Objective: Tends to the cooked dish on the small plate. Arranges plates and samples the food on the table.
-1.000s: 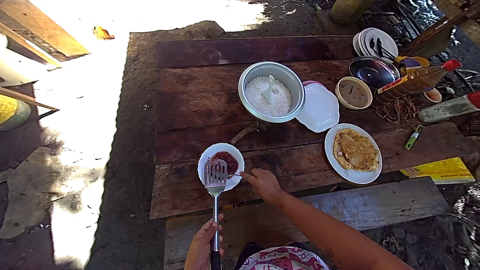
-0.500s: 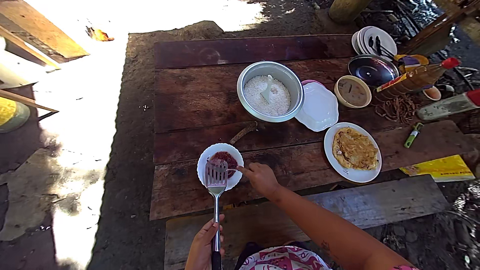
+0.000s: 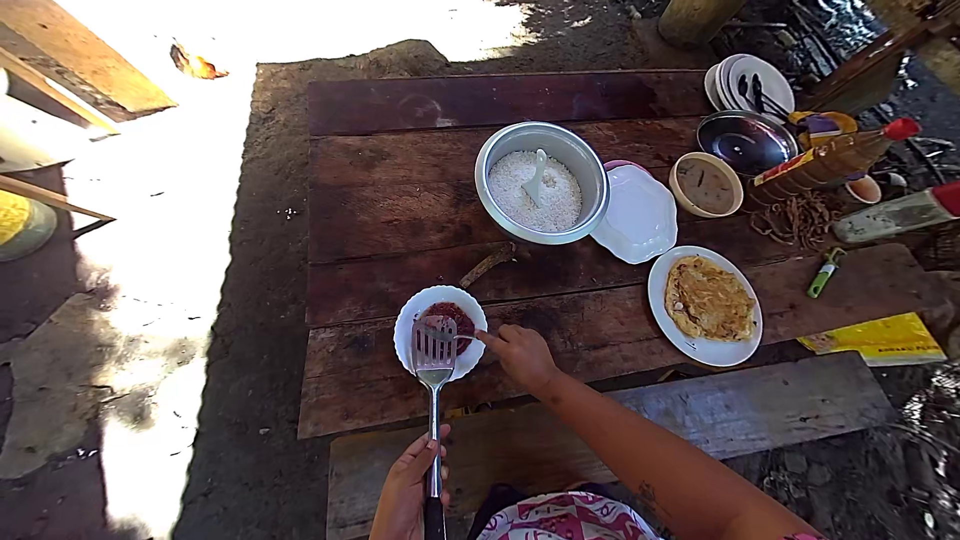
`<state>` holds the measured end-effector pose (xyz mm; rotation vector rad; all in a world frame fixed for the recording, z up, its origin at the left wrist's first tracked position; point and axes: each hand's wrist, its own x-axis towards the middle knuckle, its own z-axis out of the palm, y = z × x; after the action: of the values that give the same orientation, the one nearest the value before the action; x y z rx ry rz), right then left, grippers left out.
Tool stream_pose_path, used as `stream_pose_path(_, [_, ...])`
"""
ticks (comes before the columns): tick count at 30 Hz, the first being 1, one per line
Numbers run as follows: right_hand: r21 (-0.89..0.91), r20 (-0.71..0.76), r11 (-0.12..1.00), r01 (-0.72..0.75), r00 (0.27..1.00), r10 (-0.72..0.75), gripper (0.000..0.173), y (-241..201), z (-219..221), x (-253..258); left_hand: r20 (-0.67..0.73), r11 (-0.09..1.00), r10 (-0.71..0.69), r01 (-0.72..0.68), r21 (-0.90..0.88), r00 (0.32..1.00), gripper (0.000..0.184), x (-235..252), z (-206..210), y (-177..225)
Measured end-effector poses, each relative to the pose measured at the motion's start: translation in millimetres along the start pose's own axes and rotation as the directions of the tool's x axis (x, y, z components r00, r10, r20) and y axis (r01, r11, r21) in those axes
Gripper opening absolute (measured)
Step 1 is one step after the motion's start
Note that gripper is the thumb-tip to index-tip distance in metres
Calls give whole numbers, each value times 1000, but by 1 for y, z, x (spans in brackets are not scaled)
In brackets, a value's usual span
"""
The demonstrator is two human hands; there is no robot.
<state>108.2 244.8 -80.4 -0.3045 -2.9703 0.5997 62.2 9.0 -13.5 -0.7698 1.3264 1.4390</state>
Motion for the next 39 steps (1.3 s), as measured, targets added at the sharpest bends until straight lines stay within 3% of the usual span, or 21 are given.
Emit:
stream_pose_path(3, [-6,37,1000,3,999,-3,42,3,2,-7,2,1000,0,0,0,1000,31,-1,0,2])
stream_pose_path(8, [-49,249,970,-239,938,243,45,7,-13,9,0,1000,-8,8,10,1000,30,-1,0,0])
stream_pose_path(12, [-20,129,983,-180,975,181,42,6,-11,8,1,1000,-1,1,20,1000,31,-2,0,-1])
stream_pose_path(17, [30,114,998,-62,992,58,43,-11,-2,4,13,1000,12,-12,29,1000,31,-3,0,-1])
stream_pose_path(22, [5,281,960,-280,922,267,45,-9,-13,22,4,1000,-4,4,14,1000,31,-5,1,-1])
stream_pose_path(25, [3,194,949,-316,931,309,44,-2,-13,22,2,1000,1,-1,5,1000,31,-4,0,-2])
stream_pose_path(31, [42,25,997,-67,998,66,40,-3,1,-5,0,1000,4,-4,8,1000,30,-3,2,-1])
stream_pose_path(33, [29,42,999,-29,999,28,41,-3,3,-11,3,1000,10,-10,10,1000,30,-3,2,1])
stream_pose_path(39, [-8,138,978,-209,968,208,41,1,-6,-3,-31,999,33,-32,39,999,29,-3,4,-2])
